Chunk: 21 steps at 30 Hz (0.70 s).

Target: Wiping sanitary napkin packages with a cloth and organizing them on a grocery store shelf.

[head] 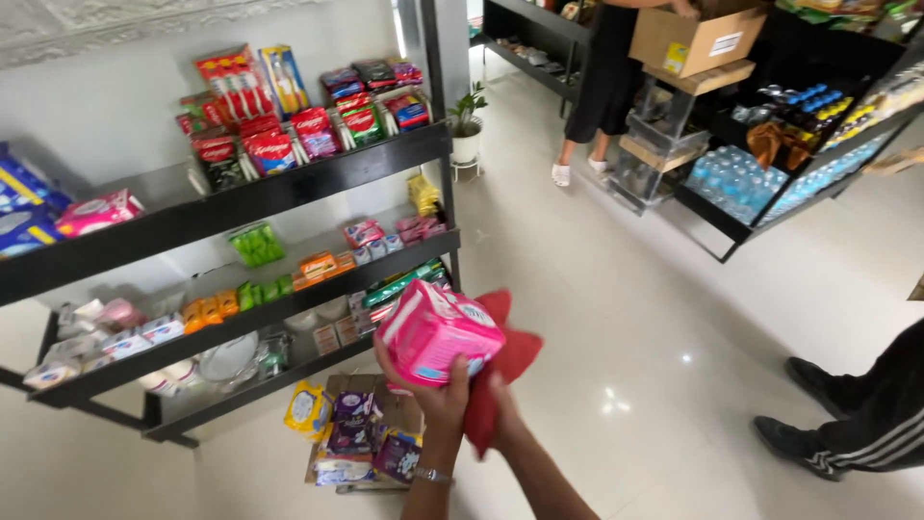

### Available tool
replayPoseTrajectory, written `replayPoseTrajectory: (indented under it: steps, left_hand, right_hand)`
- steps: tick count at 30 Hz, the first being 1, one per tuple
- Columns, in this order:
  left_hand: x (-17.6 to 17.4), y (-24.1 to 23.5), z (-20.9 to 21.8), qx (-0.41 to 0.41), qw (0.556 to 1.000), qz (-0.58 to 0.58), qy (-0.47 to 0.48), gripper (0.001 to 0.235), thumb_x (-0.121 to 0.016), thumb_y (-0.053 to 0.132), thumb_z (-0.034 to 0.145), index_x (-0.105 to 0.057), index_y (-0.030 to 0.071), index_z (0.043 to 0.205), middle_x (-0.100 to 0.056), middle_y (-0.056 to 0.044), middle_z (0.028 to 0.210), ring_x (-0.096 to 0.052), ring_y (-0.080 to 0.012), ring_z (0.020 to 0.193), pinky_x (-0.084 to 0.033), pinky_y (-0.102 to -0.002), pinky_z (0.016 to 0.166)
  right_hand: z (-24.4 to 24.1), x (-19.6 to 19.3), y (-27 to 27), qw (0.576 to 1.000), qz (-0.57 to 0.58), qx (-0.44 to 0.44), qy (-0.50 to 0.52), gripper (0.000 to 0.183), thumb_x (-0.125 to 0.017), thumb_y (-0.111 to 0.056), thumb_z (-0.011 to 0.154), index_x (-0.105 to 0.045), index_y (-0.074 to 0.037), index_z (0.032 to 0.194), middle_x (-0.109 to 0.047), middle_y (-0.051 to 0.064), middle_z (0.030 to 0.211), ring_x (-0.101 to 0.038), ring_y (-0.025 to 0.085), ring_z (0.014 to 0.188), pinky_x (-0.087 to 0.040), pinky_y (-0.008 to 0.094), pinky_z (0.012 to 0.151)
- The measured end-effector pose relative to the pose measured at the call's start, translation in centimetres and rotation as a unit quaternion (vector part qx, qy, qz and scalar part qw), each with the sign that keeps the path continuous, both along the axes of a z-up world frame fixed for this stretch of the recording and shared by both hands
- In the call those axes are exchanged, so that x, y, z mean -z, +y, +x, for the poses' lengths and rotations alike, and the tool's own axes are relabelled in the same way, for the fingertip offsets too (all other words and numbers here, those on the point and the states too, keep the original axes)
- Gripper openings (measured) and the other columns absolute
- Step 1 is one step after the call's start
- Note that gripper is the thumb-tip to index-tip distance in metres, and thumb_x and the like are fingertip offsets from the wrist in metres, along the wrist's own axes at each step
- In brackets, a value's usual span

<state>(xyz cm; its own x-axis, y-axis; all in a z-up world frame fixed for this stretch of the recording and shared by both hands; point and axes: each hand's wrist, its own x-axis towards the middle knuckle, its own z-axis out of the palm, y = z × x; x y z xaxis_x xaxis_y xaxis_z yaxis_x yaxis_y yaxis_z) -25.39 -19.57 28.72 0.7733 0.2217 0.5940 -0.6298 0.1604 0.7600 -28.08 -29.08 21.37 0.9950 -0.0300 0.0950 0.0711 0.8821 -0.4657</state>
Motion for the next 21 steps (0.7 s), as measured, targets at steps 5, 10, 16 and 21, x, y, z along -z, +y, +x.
replayPoseTrajectory:
  steps: [5,10,16,21]
  left_hand:
    - [7.5,7.2,0.7,-0.170,0.967,0.165,-0.091,0.101,-0.083,0.028,0.088,-0.013,0.001,0.155,-0.034,-0.022,0.149,-0.046,-0.0327,0.134,-0.043,-0.046,0.114]
    - [-4.1,16.4,-5.3,-0.216,0.947,0.145,-0.187,0.109,-0.084,0.044,0.079,-0.013,0.013,0.157,-0.041,-0.020,0.139,-0.049,-0.0347,0.126,-0.047,-0.047,0.109]
    - [-10.1,31.1,-9.3,-0.031,0.976,0.178,0.122,0.093,-0.084,0.027,0.073,-0.042,0.011,0.155,-0.053,-0.018,0.139,-0.062,-0.0271,0.127,-0.058,-0.041,0.101]
    - [-4.6,38.9,-7.2,-0.084,0.971,0.172,0.145,0.082,-0.082,0.011,0.080,-0.041,0.009,0.150,-0.037,-0.021,0.153,-0.051,-0.0299,0.135,-0.055,-0.040,0.102]
  right_hand:
    - [3.2,7.3,4.3,0.991,-0.123,0.019,-0.039,0.070,-0.072,-0.031,0.096,-0.037,-0.003,0.150,-0.051,0.011,0.146,-0.050,0.025,0.137,-0.043,0.045,0.116]
    - [2.7,-2.4,9.9,0.970,-0.217,-0.040,-0.098,0.071,-0.077,-0.026,0.091,-0.045,-0.001,0.149,-0.059,0.013,0.144,-0.057,0.026,0.132,-0.049,0.043,0.111]
    - [2.4,-4.2,22.1,0.967,-0.250,-0.032,0.033,0.060,-0.074,-0.028,0.093,-0.053,-0.001,0.142,-0.067,0.013,0.129,-0.067,0.022,0.114,-0.057,0.040,0.098]
    - [-0.1,-6.2,35.0,0.986,-0.061,-0.093,0.126,0.059,-0.069,-0.039,0.095,-0.054,-0.003,0.139,-0.071,0.014,0.119,-0.070,0.024,0.101,-0.058,0.041,0.086]
